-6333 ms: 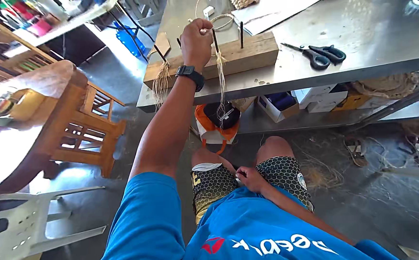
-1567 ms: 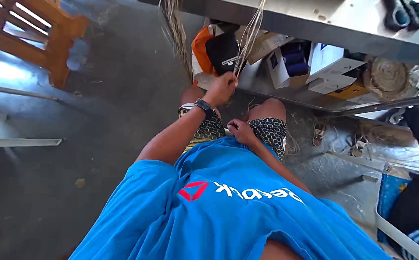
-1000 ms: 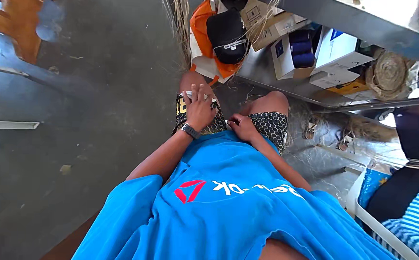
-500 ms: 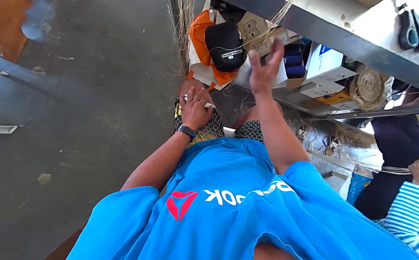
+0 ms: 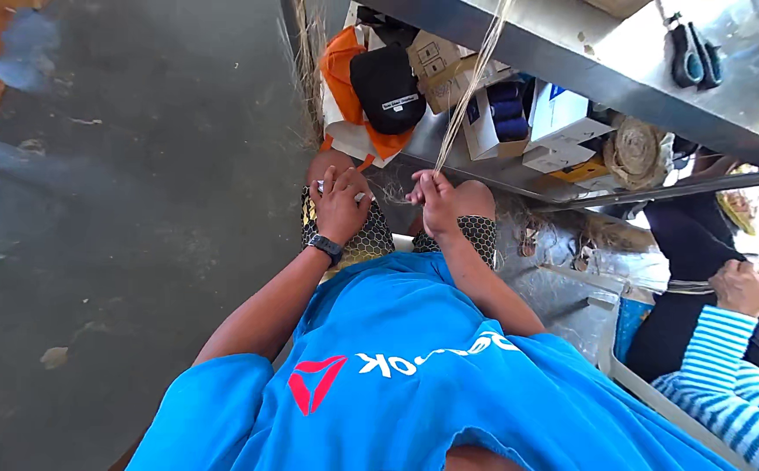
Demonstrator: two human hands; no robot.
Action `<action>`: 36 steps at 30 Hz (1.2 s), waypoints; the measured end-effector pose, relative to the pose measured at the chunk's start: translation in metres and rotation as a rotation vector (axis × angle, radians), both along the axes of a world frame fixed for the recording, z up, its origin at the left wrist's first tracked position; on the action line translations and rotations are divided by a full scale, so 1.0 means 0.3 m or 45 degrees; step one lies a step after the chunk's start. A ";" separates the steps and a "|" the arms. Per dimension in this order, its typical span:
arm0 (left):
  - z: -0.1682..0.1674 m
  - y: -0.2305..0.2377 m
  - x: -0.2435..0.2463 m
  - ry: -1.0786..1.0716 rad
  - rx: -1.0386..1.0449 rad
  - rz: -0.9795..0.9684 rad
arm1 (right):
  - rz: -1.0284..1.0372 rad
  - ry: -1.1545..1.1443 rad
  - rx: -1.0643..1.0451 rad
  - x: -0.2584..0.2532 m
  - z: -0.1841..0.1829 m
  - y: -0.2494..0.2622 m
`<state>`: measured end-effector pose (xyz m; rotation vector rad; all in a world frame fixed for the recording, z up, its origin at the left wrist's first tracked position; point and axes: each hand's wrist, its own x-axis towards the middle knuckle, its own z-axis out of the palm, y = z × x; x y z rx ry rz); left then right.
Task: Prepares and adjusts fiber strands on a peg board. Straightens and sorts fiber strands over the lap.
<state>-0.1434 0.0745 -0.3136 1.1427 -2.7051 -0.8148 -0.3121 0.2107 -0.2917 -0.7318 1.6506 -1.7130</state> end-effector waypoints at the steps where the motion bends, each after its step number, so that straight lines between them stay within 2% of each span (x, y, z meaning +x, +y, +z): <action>1: 0.037 0.000 -0.020 0.096 0.080 0.019 | 0.019 -0.013 0.038 0.023 -0.009 0.039; 4: 0.217 -0.022 -0.164 0.488 0.352 0.017 | 0.119 0.010 0.139 0.062 -0.030 0.111; 7: 0.388 -0.037 -0.362 0.870 0.759 -0.033 | 0.171 -0.007 0.197 0.099 -0.038 0.149; 9: 0.457 -0.038 -0.476 1.019 0.982 -0.080 | 0.185 -0.013 0.197 0.116 -0.025 0.155; 11: 0.512 -0.021 -0.547 1.095 1.087 -0.087 | 0.211 -0.006 0.205 0.117 -0.023 0.152; 15: 0.522 0.031 -0.567 1.133 1.152 0.001 | 0.236 0.025 0.194 0.075 -0.046 0.163; 17: 0.511 0.051 -0.535 1.126 1.212 0.026 | 0.218 0.134 0.153 0.009 -0.020 0.166; 20: 0.490 0.076 -0.475 1.115 1.261 0.034 | 0.069 0.246 -0.073 -0.138 0.048 0.106; 23: 0.465 0.101 -0.426 1.087 1.251 0.031 | 0.030 0.376 -0.233 -0.286 0.188 0.001; 25: 0.447 0.122 -0.399 1.056 1.245 0.031 | 0.040 0.337 -0.263 -0.326 0.318 -0.071; 28: 0.441 0.167 -0.353 0.988 1.263 0.017 | 0.065 -0.074 -0.272 -0.304 0.490 -0.167; 31: 0.424 0.158 -0.339 0.955 1.209 -0.008 | 0.042 -0.342 -0.324 -0.256 0.539 -0.205; 33: 0.441 0.095 -0.355 0.973 0.894 0.011 | 0.005 -0.379 -0.352 -0.232 0.525 -0.200; 36: 0.610 -0.057 -0.422 0.906 0.341 -0.042 | -0.025 -0.374 -0.358 -0.211 0.497 -0.171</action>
